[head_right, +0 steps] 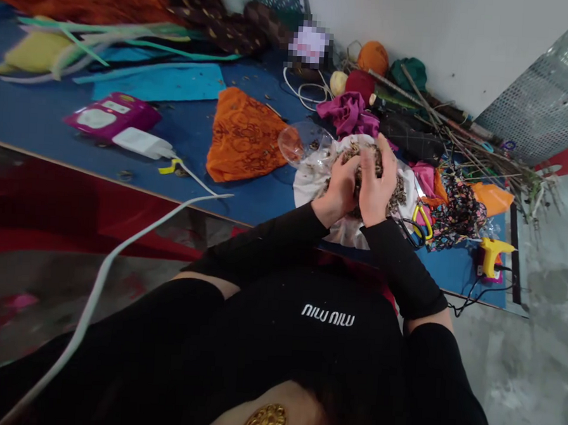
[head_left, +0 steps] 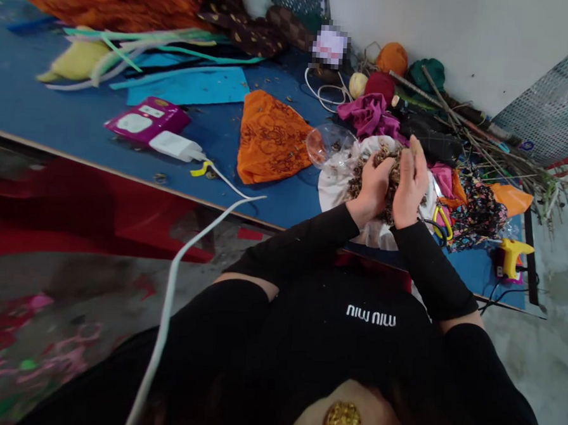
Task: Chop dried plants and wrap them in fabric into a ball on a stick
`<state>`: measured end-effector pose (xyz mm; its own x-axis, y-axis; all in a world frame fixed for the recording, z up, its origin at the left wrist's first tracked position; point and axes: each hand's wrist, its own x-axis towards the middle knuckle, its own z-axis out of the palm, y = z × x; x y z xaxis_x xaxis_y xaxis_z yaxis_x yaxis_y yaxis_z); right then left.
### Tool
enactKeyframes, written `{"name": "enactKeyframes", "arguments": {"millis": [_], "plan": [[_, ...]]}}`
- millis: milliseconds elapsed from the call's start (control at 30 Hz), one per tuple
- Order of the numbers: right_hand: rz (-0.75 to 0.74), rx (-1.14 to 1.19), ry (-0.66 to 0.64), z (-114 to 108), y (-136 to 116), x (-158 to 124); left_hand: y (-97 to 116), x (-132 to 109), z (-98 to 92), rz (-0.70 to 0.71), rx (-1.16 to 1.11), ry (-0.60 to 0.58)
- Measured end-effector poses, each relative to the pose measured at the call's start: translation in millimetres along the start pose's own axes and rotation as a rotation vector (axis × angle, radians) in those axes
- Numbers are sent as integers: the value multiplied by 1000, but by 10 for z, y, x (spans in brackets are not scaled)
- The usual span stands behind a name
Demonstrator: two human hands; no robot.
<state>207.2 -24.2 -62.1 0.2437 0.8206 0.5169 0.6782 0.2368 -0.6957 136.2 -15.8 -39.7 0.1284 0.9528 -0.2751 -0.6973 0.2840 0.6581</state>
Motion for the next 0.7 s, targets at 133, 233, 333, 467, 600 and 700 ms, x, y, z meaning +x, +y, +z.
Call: {"name": "enactKeyframes", "arguments": {"millis": [133,233,333,467,600,700], "plan": [[122,-7,92,-75,-143,-64,-23,-57,-6,-73,6,-71],[113,-14,95,-128,-172,-78,38,-61,-27,-98,-23,-112],[40,-49,67,-133,-173,-117,152,-19,-16,-151,-76,-140],[-55,-86,24,-72,-216,-208,262,52,46,-362,-96,-151],[-47,-201,28,-74,-281,-219,233,58,65,-366,-85,-178],[-67,-276,16,-120,-291,-161,161,60,22,-357,-52,-148]]}}
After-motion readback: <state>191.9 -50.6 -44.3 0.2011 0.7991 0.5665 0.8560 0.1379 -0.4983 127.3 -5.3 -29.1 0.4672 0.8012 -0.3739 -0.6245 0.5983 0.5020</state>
